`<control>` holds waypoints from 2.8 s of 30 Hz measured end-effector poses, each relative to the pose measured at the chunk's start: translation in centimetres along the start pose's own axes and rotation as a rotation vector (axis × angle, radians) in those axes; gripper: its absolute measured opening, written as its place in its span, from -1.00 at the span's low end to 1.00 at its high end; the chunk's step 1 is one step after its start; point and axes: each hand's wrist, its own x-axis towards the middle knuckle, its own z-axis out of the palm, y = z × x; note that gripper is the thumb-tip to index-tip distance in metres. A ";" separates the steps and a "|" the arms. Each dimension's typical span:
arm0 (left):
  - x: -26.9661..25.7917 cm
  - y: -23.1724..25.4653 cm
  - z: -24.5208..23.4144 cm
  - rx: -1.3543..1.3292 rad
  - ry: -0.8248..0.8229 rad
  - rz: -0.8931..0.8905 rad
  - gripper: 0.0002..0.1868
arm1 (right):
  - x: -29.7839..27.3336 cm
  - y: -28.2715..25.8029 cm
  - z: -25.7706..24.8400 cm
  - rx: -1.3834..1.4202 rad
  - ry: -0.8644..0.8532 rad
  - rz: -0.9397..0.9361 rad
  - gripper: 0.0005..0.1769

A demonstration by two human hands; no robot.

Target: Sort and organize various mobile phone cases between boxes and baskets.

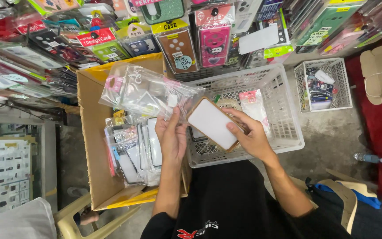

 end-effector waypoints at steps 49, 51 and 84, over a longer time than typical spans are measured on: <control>-1.3 0.4 0.2 0.126 -0.078 -0.034 -0.38 | 0.6 0.1 2.4 0.095 -0.016 0.072 -0.49; -1.6 0.0 0.7 0.245 -0.071 -0.021 -0.34 | 0.8 0.0 2.9 0.141 0.023 0.050 -0.46; -4.7 5.3 -11.1 0.865 0.145 0.030 -0.28 | 2.0 -0.7 7.4 -0.224 -0.392 -0.141 -0.33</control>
